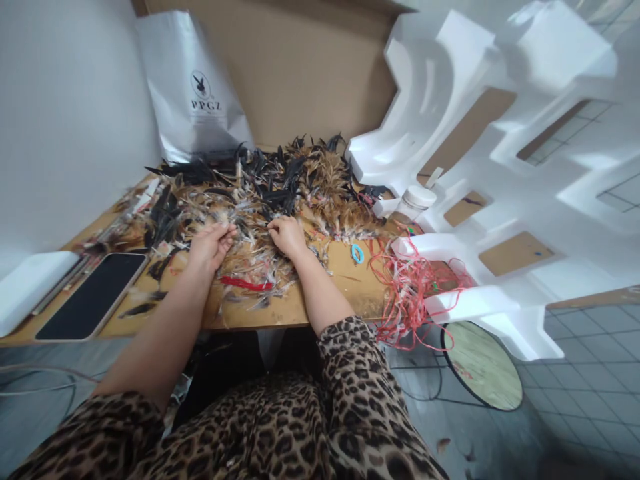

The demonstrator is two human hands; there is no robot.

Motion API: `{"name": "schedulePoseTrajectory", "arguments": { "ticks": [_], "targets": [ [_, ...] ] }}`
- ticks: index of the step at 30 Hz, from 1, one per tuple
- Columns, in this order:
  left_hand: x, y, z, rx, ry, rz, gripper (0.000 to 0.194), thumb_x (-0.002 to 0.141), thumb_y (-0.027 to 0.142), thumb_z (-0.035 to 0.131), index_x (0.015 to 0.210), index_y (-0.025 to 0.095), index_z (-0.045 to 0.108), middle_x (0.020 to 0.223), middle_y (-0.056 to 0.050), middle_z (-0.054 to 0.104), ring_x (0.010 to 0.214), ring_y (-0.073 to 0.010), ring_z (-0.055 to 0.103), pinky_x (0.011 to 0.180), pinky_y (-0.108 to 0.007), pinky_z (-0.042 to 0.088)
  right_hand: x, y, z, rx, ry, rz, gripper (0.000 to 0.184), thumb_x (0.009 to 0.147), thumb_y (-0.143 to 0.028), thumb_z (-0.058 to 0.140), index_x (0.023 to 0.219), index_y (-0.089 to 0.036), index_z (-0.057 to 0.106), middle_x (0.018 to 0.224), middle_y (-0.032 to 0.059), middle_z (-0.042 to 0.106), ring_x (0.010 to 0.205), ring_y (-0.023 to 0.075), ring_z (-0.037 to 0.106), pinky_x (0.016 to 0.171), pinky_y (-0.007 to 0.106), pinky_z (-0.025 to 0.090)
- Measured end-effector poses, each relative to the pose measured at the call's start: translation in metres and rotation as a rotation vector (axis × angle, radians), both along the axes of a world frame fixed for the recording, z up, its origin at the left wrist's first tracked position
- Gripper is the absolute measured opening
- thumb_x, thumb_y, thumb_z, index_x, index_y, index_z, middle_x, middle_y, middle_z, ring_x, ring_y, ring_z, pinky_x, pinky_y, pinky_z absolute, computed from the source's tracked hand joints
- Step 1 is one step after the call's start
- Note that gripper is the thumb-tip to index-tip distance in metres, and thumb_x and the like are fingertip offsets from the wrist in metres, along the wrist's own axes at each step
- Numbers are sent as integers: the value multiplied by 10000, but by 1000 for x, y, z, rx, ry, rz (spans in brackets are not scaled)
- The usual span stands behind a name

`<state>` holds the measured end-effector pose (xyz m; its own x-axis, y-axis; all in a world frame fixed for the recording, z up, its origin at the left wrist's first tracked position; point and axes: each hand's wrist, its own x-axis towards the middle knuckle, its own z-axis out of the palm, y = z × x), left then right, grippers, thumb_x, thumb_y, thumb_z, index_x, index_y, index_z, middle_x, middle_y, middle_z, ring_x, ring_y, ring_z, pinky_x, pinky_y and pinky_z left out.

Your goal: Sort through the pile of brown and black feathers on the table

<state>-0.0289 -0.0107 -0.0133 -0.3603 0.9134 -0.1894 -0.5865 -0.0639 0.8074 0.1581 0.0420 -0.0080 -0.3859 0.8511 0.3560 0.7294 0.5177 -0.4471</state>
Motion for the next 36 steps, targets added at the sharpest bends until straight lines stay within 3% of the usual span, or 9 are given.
{"name": "schedulePoseTrajectory", "arguments": {
  "ticks": [11,18,22,26,29,32,36],
  "targets": [
    [2,-2,0,-8,37,-30,125,674,124,700,708,118,580,686,-53,684,573,-84,629,480,-131,426,14,-11,20,-31,-281,-4,219,763,-288,545,924,-231,682,1026,70,648,1031,263,508,875,425,345],
    [3,-1,-2,-3,47,-75,117,679,113,679,716,127,569,692,-48,686,570,-84,629,472,-133,428,6,-11,9,3,-347,-11,122,723,-189,569,713,-166,688,882,150,671,926,282,558,838,432,366],
    [5,-2,-1,-6,43,-96,113,679,102,672,708,127,566,696,-46,687,567,-80,625,471,-132,430,6,-3,4,-108,32,-12,131,730,-215,552,697,-165,668,742,62,670,733,172,568,737,315,406],
    [7,-5,2,-11,36,-171,89,692,88,658,705,114,574,725,-66,697,581,-88,633,483,-141,449,4,1,4,-419,641,73,185,672,-320,623,723,-143,642,632,-12,622,569,88,497,605,229,392],
    [9,-7,2,-3,20,-258,87,701,70,647,681,105,569,789,-92,709,613,-99,651,498,-145,468,-1,-1,6,-633,980,122,267,589,-362,699,731,-149,622,610,-35,602,538,62,479,563,200,369],
    [10,-9,2,-5,5,-345,81,708,56,638,693,106,576,842,-108,716,638,-111,664,503,-148,477,-8,-4,7,-774,1142,130,325,530,-374,741,730,-160,600,588,-45,583,531,57,484,522,184,342],
    [12,-11,2,0,-20,-460,82,700,50,651,716,104,591,893,-136,716,682,-138,683,526,-159,494,-16,-5,4,-771,1211,89,346,517,-380,751,736,-165,592,580,-51,569,527,54,478,498,177,319]
  ]
}}
